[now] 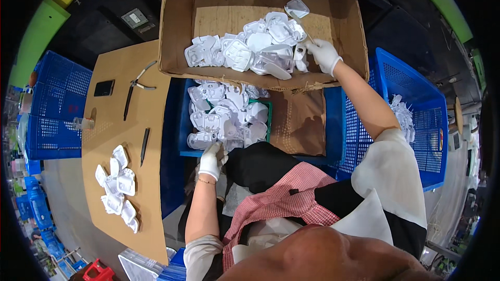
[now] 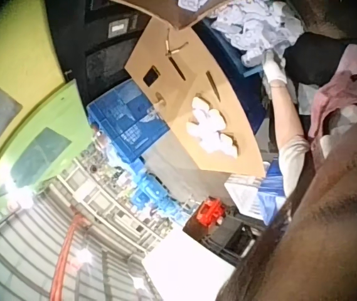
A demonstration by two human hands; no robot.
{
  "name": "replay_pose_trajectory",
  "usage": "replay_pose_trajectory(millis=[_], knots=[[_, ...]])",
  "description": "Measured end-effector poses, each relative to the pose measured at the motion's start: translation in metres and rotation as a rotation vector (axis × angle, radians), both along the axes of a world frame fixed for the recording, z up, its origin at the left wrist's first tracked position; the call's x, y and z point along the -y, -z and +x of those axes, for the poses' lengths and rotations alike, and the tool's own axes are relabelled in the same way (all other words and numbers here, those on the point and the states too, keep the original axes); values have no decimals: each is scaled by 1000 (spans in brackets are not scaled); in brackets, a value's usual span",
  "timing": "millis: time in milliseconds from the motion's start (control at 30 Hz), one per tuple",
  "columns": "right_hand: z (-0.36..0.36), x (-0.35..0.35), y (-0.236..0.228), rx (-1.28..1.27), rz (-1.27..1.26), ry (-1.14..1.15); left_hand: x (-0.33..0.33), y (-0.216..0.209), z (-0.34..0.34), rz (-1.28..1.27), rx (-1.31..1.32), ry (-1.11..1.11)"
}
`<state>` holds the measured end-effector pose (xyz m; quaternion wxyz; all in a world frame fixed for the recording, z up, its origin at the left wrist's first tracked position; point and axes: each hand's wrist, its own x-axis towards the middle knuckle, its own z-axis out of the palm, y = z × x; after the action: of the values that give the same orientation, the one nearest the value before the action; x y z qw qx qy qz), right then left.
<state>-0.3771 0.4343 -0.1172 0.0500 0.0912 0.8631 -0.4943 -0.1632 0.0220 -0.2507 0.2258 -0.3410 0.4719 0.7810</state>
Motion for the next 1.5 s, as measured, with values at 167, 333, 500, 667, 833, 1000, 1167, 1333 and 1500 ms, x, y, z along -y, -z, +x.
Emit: replay_pose_trajectory(millis=[167, 333, 500, 667, 833, 1000, 1167, 1333, 1500], knots=[[3, 5, -10, -241, -24, -24, -8, -20, -1, -3, -34, 1], [14, 26, -36, -82, -356, 17, -12, -30, -2, 12, -62, -4], [21, 95, -30, 44, -448, -210, -3, -43, 7, 21, -110, -49], [53, 198, -32, 195, -407, -412, -6, -46, 0, 54, -244, 54], [62, 309, 11, 69, -226, -625, 3, -63, 9, 84, -259, -1], [33, 391, 64, -115, -45, -667, 3, -76, 14, 120, -307, -125], [11, 482, 63, -323, 209, -637, 10, -97, 23, 109, -302, -122], [-16, 543, 74, -511, 550, -456, 17, -90, 20, 46, -395, -138], [-18, 551, 86, -424, 715, -460, 29, -102, 23, 35, -416, -204]])
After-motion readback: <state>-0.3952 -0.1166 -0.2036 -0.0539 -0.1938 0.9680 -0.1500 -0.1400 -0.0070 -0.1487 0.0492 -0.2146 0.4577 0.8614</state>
